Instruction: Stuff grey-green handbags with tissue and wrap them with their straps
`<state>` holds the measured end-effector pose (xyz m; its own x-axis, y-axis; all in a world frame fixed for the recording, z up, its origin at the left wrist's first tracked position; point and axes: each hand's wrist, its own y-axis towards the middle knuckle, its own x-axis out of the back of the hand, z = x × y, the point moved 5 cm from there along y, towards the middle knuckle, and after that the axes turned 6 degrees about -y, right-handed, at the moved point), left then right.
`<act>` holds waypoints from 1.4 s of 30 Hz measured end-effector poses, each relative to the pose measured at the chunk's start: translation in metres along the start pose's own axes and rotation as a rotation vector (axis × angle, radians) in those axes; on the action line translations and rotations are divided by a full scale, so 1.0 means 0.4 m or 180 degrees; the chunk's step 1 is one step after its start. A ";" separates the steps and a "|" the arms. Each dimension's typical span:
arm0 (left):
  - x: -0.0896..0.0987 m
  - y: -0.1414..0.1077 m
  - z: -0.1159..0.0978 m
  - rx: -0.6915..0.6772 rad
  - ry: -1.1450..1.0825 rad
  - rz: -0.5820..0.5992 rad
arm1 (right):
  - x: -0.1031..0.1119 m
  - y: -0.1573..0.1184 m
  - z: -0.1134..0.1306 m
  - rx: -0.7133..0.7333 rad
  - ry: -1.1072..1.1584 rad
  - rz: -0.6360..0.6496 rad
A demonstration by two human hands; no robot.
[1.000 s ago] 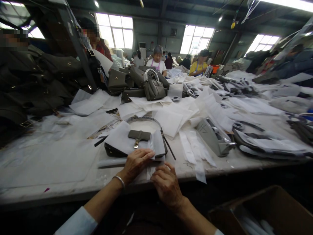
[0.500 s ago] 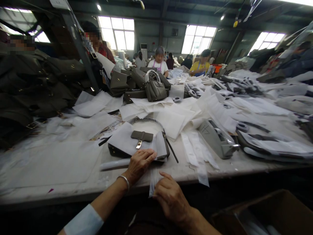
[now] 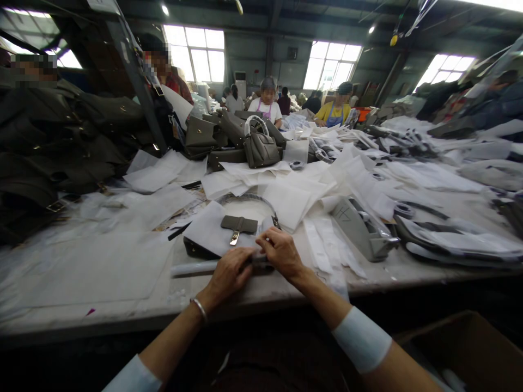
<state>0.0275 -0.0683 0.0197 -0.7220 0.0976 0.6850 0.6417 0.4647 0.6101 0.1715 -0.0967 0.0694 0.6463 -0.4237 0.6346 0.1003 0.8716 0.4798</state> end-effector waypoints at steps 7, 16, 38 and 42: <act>-0.005 0.017 0.015 0.1009 -0.0272 -0.0189 | -0.028 0.032 -0.005 -0.0008 -0.0276 0.0468; -0.023 -0.007 0.015 0.0696 -0.0371 -0.0346 | -0.024 -0.087 -0.039 0.1012 -0.0467 0.0539; -0.043 0.040 -0.008 0.0963 0.0857 -0.0403 | -0.054 -0.010 -0.102 -0.0887 -0.0246 0.0467; -0.053 0.047 -0.001 0.1014 0.1014 -0.0503 | -0.058 -0.001 -0.122 -0.1007 -0.0201 0.0488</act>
<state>0.0550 -0.0619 0.0168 -0.6572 -0.2474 0.7120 0.3833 0.7037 0.5983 0.1933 -0.0753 0.0250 0.6251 -0.2879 0.7255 0.2415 0.9552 0.1710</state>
